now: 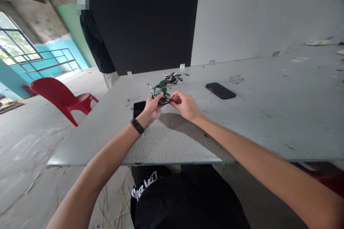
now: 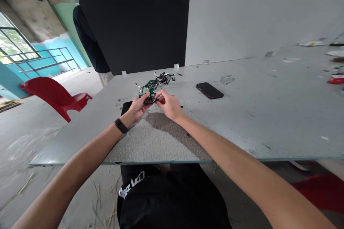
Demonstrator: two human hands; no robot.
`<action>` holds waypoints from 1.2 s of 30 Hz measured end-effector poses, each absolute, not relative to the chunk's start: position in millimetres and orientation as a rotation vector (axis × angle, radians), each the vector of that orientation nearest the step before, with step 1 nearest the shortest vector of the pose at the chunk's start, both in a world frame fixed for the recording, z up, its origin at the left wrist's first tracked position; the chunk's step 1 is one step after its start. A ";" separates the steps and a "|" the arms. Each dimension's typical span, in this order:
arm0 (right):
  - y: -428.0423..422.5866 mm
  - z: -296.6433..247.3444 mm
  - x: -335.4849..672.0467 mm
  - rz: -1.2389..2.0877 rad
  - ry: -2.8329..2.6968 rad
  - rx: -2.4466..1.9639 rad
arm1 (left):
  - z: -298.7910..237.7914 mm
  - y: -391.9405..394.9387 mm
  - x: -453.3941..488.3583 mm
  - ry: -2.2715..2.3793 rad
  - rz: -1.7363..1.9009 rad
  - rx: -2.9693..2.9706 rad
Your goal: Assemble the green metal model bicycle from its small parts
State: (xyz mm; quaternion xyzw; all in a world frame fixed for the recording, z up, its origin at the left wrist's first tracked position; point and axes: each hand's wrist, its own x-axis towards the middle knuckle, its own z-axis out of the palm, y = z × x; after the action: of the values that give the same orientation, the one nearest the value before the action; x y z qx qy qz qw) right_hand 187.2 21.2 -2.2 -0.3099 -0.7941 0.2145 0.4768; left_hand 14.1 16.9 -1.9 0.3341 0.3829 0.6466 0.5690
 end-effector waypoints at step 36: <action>17.0 4.6 187.8 0.281 -2.068 -0.806 | -5.1 13.8 19.7 1.096 1.601 0.846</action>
State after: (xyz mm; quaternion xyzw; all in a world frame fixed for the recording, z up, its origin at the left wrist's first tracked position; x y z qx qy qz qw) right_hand 187.8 17.0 4.6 -0.3239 -0.8315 0.1128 0.4370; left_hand 19.7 13.8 -5.1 0.3484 0.4512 0.6594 0.4902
